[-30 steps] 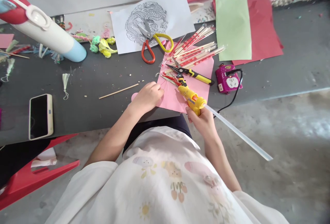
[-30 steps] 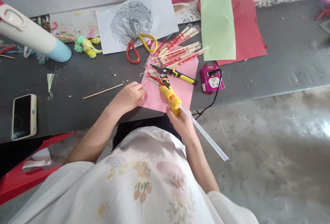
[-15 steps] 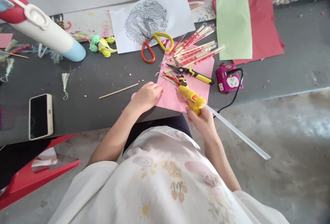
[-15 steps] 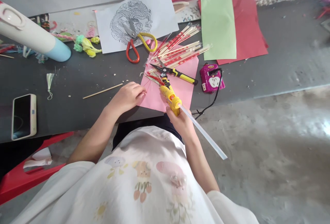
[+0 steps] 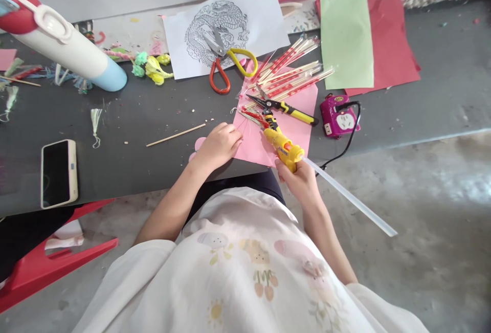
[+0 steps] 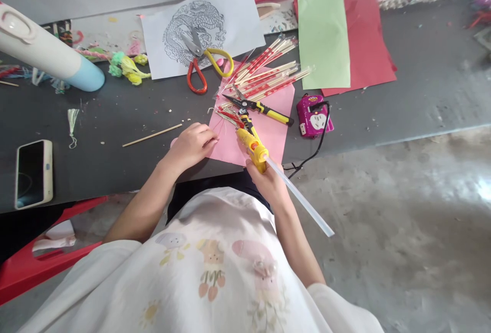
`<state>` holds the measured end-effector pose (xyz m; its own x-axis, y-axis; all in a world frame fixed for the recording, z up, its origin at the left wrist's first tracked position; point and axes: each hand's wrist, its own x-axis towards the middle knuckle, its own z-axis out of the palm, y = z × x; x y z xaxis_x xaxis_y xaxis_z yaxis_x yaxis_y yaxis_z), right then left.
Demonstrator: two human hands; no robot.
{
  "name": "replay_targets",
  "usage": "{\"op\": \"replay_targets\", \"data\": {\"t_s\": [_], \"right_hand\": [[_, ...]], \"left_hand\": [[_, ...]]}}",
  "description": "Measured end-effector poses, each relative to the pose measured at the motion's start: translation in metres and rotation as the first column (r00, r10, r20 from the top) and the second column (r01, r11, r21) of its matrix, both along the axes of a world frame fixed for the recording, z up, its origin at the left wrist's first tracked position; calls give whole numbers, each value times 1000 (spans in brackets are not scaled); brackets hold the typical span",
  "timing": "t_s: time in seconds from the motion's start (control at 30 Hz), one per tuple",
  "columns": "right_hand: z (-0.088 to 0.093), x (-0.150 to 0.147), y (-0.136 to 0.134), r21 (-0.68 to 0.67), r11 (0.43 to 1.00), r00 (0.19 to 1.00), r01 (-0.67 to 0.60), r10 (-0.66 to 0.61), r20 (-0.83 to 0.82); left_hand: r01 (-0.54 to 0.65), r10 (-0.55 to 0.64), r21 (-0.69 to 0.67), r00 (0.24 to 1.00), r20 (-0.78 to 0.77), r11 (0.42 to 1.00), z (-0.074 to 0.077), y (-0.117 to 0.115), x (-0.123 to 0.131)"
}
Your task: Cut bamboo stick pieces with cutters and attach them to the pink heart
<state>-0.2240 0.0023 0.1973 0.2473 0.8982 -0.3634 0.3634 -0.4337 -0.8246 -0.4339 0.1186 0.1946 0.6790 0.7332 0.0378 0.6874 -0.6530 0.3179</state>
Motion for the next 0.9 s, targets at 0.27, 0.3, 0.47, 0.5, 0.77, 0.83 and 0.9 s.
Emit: {"op": "replay_targets", "data": {"t_s": [0.27, 0.3, 0.47, 0.5, 0.77, 0.83, 0.9], "right_hand": [[-1, -1, 0, -16, 1000, 1000, 17, -17, -1], [-1, -1, 0, -16, 1000, 1000, 17, -17, -2], [-2, -1, 0, -8, 1000, 1000, 24, -24, -13], [-2, -1, -1, -8, 1000, 1000, 24, -24, -16], [-1, -1, -2, -13, 1000, 1000, 24, -24, -12], [-1, -1, -3, -22, 999, 1000, 24, -24, -12], [-2, -1, -3, -22, 1000, 1000, 21, -21, -8]], "left_hand": [[-64, 69, -69, 995, 69, 996, -1, 0, -7], [-66, 71, -74, 995, 71, 995, -1, 0, -7], [-46, 50, -46, 995, 88, 998, -1, 1, -5], [-34, 38, -36, 995, 98, 999, 0, 1, -5], [-18, 17, 11, 997, 79, 1000, 3, -3, -5], [-15, 14, 22, 998, 62, 1000, 2, -2, -6], [-7, 6, 22, 999, 37, 1000, 2, -1, -7]]}}
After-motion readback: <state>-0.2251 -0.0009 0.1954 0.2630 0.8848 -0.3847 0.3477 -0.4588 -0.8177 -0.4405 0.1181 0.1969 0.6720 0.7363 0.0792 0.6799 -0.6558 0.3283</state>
